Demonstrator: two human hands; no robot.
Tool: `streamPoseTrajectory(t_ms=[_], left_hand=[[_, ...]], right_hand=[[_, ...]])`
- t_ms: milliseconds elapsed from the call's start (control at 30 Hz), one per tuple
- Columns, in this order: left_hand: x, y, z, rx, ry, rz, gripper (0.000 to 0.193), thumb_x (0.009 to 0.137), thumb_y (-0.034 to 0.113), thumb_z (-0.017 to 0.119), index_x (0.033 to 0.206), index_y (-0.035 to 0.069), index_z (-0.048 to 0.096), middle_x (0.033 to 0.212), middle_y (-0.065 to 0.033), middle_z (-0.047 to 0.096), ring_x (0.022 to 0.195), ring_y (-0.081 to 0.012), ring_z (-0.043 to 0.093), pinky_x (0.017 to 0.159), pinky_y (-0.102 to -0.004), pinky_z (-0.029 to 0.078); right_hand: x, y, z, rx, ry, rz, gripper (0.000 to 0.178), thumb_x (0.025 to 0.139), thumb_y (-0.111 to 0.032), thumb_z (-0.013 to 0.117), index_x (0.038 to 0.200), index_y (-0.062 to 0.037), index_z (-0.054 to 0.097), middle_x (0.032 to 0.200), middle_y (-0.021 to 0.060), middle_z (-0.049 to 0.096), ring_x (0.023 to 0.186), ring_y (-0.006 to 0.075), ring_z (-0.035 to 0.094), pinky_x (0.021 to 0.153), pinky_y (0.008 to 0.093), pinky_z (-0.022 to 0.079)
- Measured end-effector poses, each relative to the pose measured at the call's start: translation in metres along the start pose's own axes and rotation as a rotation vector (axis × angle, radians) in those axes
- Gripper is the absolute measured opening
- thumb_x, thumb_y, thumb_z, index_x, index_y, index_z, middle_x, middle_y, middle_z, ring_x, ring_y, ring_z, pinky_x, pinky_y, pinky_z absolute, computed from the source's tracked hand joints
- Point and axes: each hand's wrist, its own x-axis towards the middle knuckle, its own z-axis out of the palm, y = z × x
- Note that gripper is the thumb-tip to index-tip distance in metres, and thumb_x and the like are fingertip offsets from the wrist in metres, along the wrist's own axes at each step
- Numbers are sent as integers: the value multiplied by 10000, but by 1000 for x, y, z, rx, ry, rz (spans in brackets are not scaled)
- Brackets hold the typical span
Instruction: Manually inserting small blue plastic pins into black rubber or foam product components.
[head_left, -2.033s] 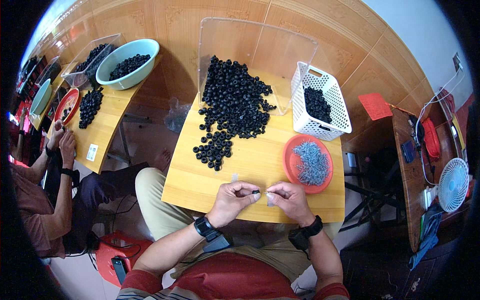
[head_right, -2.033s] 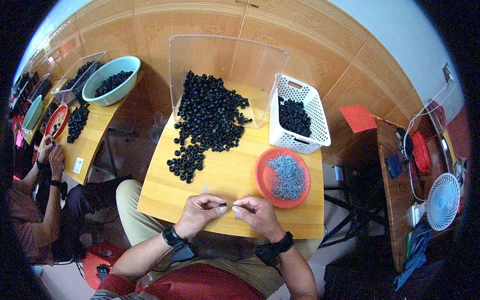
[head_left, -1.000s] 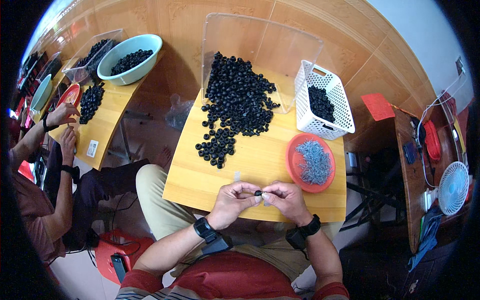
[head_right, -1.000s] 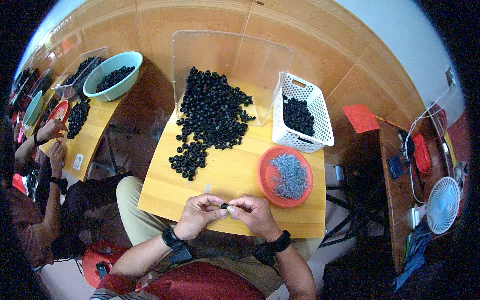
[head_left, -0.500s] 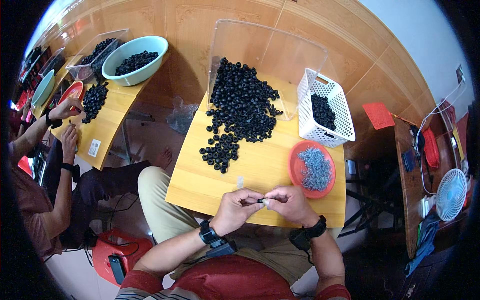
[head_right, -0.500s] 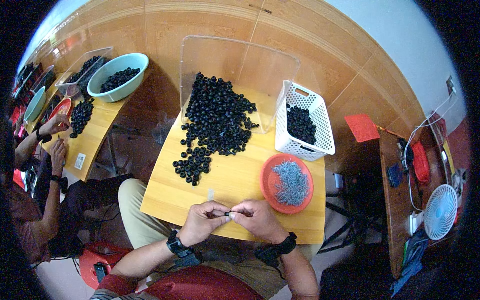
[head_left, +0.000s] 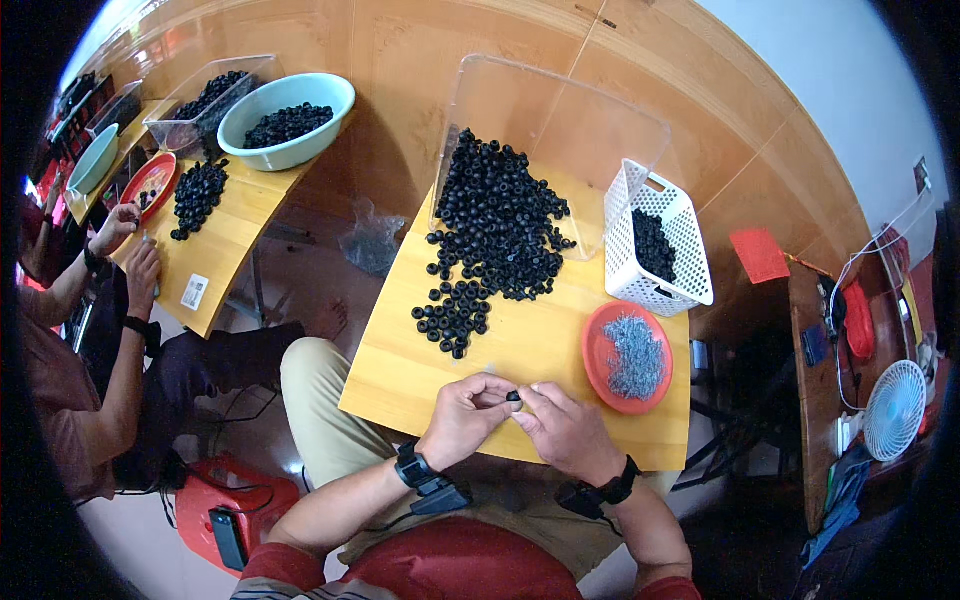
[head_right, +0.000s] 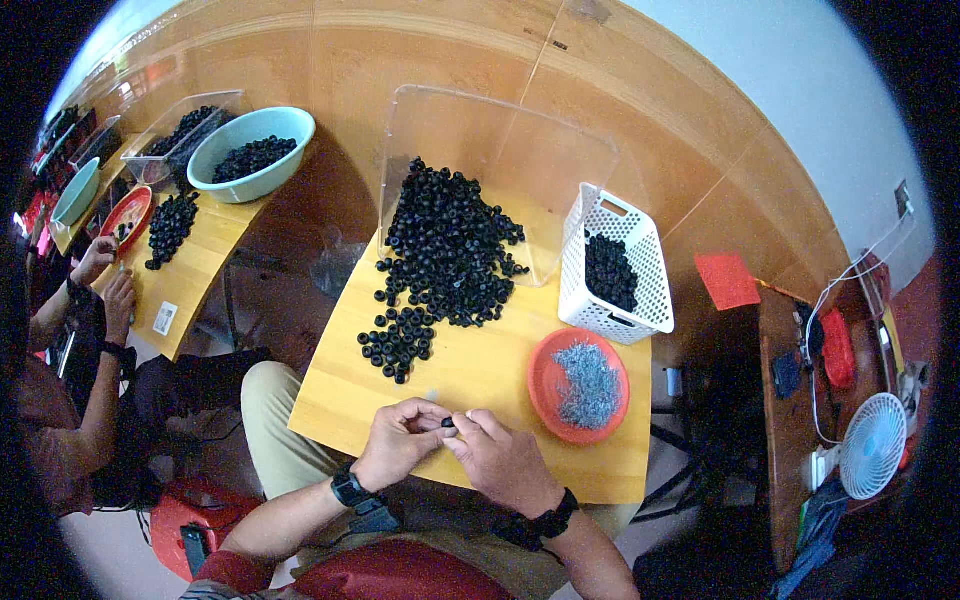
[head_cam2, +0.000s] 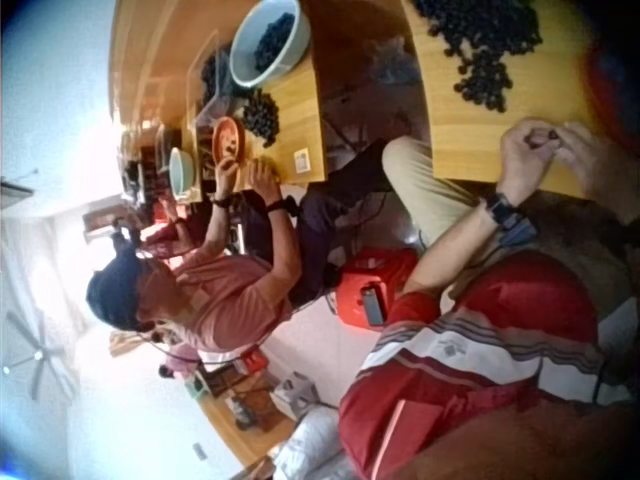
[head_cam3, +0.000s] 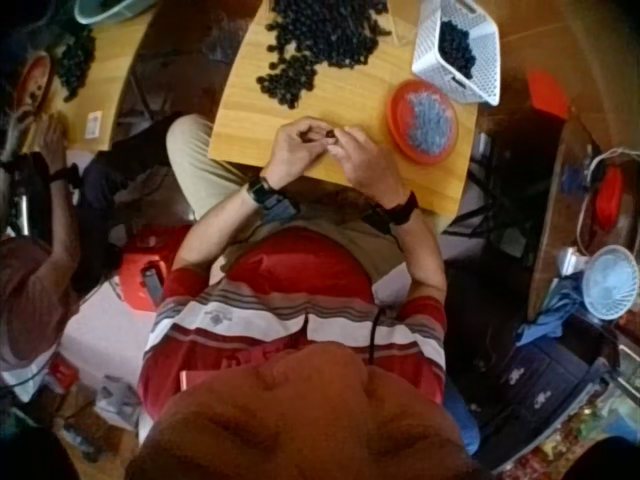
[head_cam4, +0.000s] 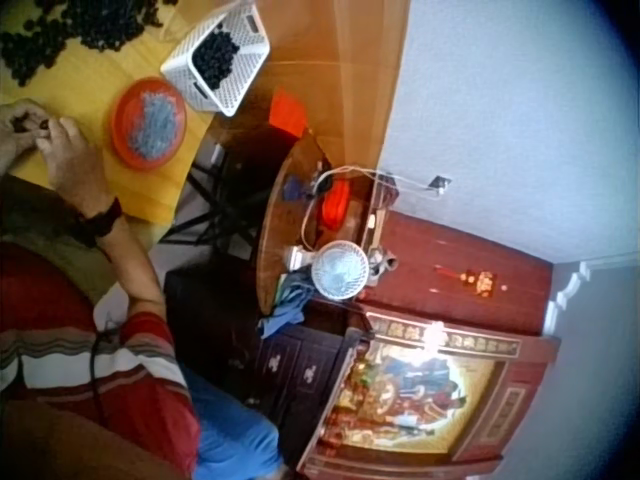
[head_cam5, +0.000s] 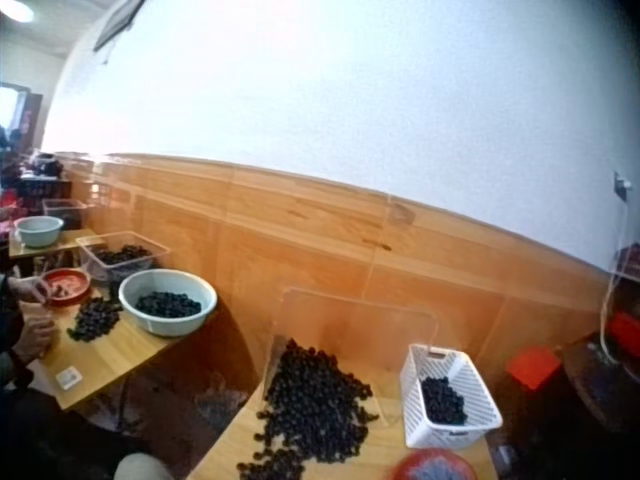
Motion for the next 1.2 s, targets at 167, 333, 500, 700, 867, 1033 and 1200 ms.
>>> streamPoseTrajectory(t_ms=[167, 333, 500, 700, 867, 1033, 1200], left_hand=[[-1, 4, -3, 79, -2, 37, 217, 860, 2, 716, 1075, 2, 689, 941, -47, 677, 837, -77, 642, 763, -215, 529], [-3, 2, -3, 71, -2, 56, 179, 871, 7, 708, 1049, 19, 711, 954, -22, 632, 806, -60, 623, 747, -192, 508], [-4, 3, -5, 71, -3, 48, 187, 851, 37, 743, 1030, 0, 699, 944, -15, 649, 796, -51, 604, 738, -202, 504], [-5, 0, -4, 141, -4, 66, 163, 852, 41, 741, 1009, 12, 709, 939, -26, 646, 801, -62, 609, 741, -204, 505], [-6, -1, -4, 204, 3, 92, 111, 861, 20, 716, 969, 3, 701, 926, -44, 649, 776, -69, 630, 706, -209, 517], [-6, 4, -4, 251, 1, 115, 116, 857, 22, 720, 970, 1, 701, 932, -53, 654, 766, -71, 631, 689, -211, 519], [-6, 5, -2, 219, 6, 86, 141, 852, 55, 741, 982, 5, 713, 911, -29, 651, 790, -64, 609, 722, -211, 510]], right_hand=[[22, 44, 7, 173, 143, 118, 233, 913, -191, 602, 1051, -10, 649, 1018, 151, 651, 919, 337, 651, 791, 411, 542], [34, 76, 7, -125, 10, 298, 274, 876, -194, 627, 1076, -9, 658, 1044, 179, 655, 947, 361, 643, 814, 440, 523], [53, 76, 5, -55, -18, 362, 288, 867, -179, 630, 1081, 15, 649, 1047, 203, 651, 968, 377, 632, 844, 455, 511], [89, 116, 30, -102, 214, 305, 306, 851, -153, 642, 1097, 30, 642, 1079, 219, 631, 989, 382, 622, 867, 451, 500], [104, 122, 39, -131, 131, 387, 318, 876, -159, 616, 1152, -2, 626, 1145, 196, 607, 1014, 383, 617, 875, 474, 499], [105, 120, 37, -119, 96, 409, 190, 890, -163, 607, 1043, -55, 639, 1065, 167, 616, 949, 382, 629, 825, 490, 505], [97, 119, 37, -119, 116, 360, 148, 898, -165, 601, 991, -52, 626, 1023, 158, 623, 903, 378, 631, 778, 491, 503]])
